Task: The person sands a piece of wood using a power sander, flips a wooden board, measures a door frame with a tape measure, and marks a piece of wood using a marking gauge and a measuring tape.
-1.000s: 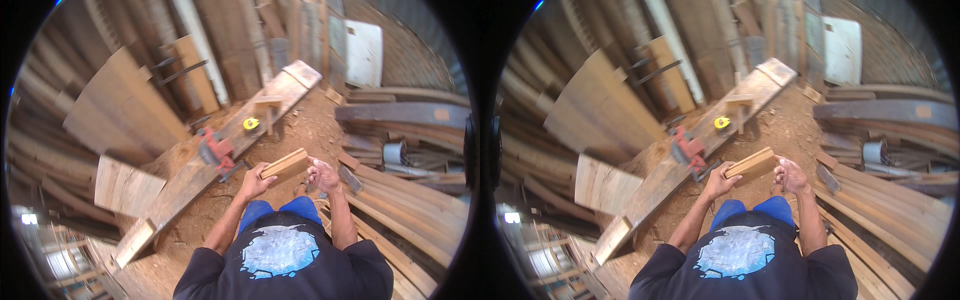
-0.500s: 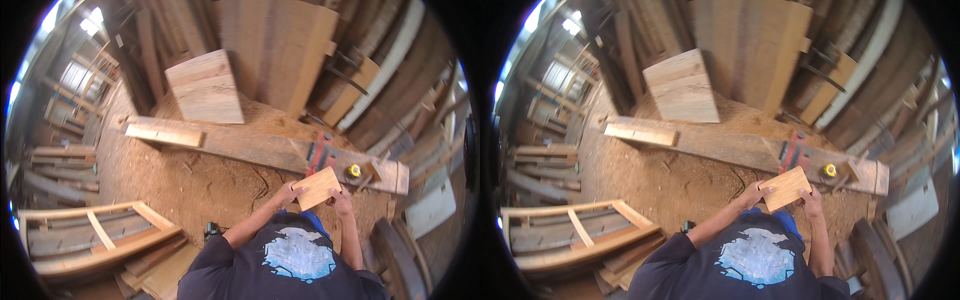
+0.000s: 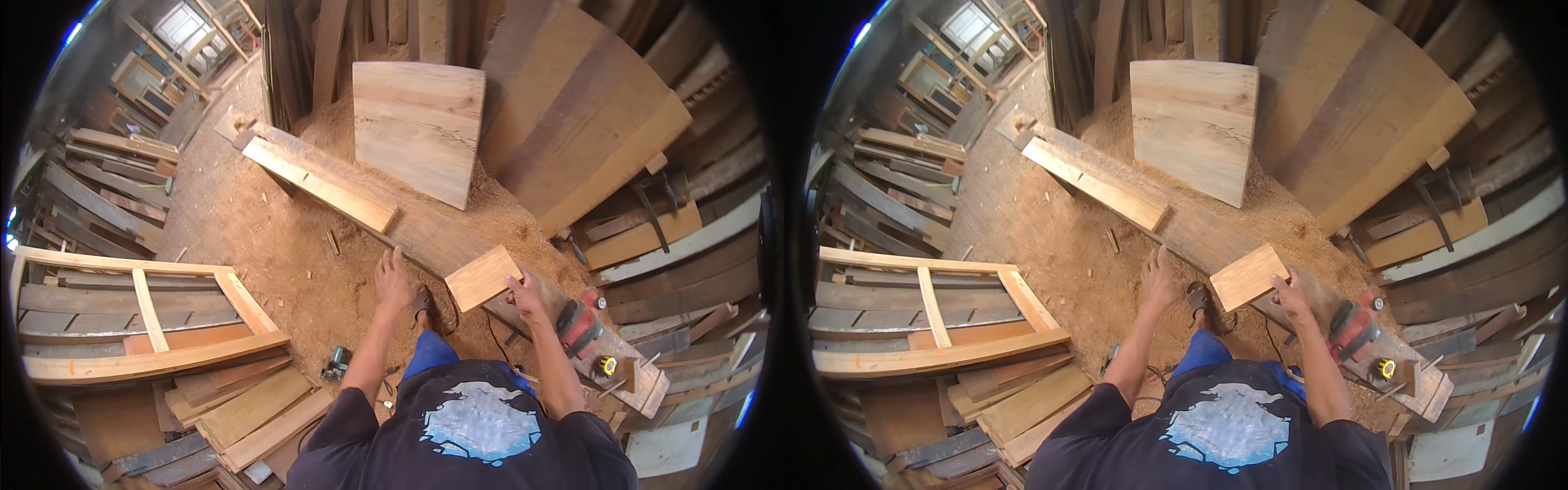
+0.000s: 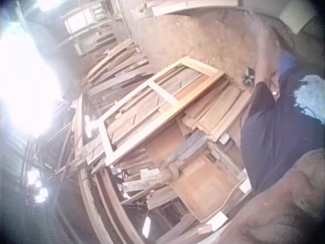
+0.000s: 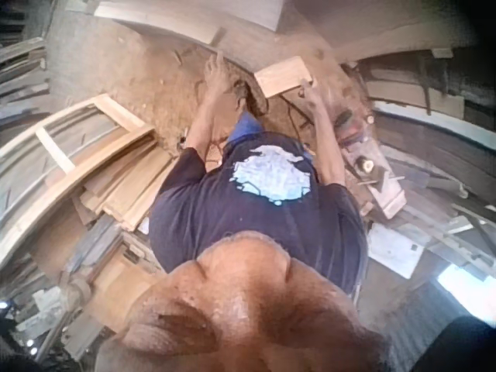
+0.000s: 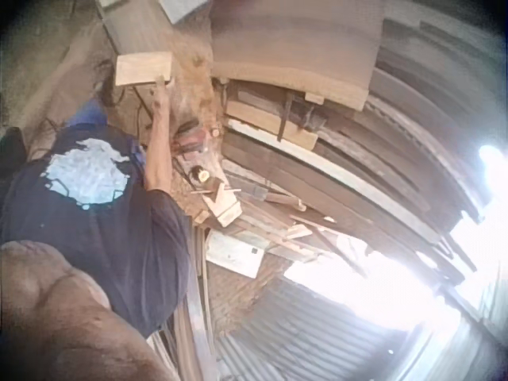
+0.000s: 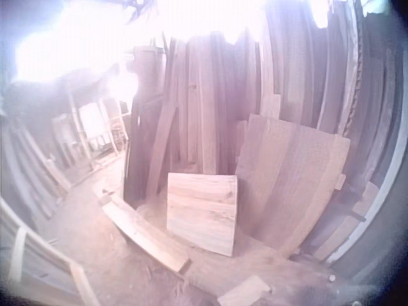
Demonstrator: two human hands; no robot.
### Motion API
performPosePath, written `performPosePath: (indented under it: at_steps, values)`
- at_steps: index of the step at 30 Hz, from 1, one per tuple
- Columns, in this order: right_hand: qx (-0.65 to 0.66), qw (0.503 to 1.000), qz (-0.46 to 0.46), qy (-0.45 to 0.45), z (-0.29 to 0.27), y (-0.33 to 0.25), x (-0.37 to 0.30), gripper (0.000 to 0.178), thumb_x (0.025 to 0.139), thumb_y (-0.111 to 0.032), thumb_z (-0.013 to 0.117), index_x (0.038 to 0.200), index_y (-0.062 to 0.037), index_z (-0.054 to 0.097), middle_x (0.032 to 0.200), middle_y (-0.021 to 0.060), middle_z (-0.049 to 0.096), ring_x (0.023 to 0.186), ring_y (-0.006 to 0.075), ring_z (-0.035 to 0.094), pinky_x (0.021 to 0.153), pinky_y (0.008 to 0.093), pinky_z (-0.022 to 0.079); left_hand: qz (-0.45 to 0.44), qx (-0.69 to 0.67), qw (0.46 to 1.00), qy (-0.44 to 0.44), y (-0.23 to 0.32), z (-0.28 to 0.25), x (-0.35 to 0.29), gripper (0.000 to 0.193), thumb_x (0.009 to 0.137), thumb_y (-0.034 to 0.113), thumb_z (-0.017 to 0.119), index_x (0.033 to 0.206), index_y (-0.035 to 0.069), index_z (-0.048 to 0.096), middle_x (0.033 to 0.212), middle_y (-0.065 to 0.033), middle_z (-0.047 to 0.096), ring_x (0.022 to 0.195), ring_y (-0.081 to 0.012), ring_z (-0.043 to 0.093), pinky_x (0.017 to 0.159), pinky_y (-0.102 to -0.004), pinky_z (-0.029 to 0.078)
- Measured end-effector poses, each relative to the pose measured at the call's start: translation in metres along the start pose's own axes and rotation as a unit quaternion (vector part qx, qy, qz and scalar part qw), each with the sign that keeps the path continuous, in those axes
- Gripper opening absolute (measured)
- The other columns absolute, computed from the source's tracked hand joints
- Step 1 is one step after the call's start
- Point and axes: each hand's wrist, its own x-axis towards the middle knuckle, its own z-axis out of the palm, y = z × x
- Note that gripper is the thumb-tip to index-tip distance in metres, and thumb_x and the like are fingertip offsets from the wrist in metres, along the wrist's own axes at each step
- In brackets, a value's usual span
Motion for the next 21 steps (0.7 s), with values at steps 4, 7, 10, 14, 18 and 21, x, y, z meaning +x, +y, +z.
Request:
performPosePath:
  at_steps: [4,7,10,14,18,21]
  values:
    - [-0.066,0.997,0.038,-0.023,0.068,0.009,0.072,0.058,0.092,-0.026,0.069,0.14,-0.0029,0.046,0.085,0.001,0.057,0.053,0.0075,0.05,0.048,0.025,0.045,0.108,0.125,0.985,-0.054,-0.086,0.04,0.101,0.08,0.087,0.021,0.064,0.155,0.006,0.023,0.155,-0.0302,0.027,0.144,-0.049,0.024,0.118,-0.0555,0.019]
    - [-0.107,0.989,0.091,-0.041,0.126,0.0,0.106,0.06,0.092,-0.026,0.069,0.141,-0.002,0.043,0.084,0.0013,0.057,0.053,0.009,0.051,0.047,0.0255,0.045,0.181,0.191,0.962,-0.069,-0.133,0.042,0.168,0.09,0.083,0.022,0.067,0.157,0.008,0.017,0.158,-0.031,0.02,0.148,-0.0483,0.017,0.12,-0.0565,0.016]
    - [-0.146,0.982,0.115,-0.029,0.157,0.011,0.14,0.065,0.091,-0.026,0.07,0.143,0.0008,0.042,0.092,0.0079,0.065,0.058,0.0132,0.06,0.052,0.029,0.05,0.282,0.239,0.921,-0.125,-0.151,0.031,0.222,0.096,0.082,0.026,0.069,0.158,0.006,0.015,0.161,-0.0288,0.015,0.15,-0.0446,0.014,0.121,-0.0556,0.015]
    - [-0.376,0.922,0.089,-0.023,0.175,0.011,0.155,0.072,0.084,-0.026,0.073,0.142,0.0032,0.042,0.122,0.0222,0.064,0.098,0.0322,0.068,0.088,0.0393,0.053,0.334,0.292,0.865,-0.234,-0.138,0.007,0.265,0.098,0.077,0.027,0.075,0.157,0.01,0.021,0.157,-0.0278,0.025,0.148,-0.0423,0.021,0.12,-0.0561,0.016]
    - [-0.445,0.893,0.059,0.018,0.201,0.006,0.149,0.077,0.081,-0.025,0.076,0.143,0.0028,0.04,0.134,0.0279,0.056,0.129,0.0393,0.051,0.109,0.0435,0.04,0.337,0.241,0.872,-0.26,-0.144,0.001,0.275,0.112,0.056,0.03,0.088,0.151,0.012,0.031,0.144,-0.0242,0.039,0.14,-0.0404,0.031,0.118,-0.0567,0.02]
    - [-0.392,0.917,0.07,-0.001,0.214,-0.002,0.152,0.079,0.079,-0.026,0.077,0.143,0.0028,0.04,0.137,0.0278,0.053,0.131,0.0384,0.051,0.109,0.0425,0.04,0.344,0.195,0.882,-0.254,-0.149,-0.013,0.274,0.111,0.049,0.03,0.091,0.145,0.012,0.039,0.135,-0.0216,0.045,0.133,-0.0384,0.038,0.114,-0.057,0.025]
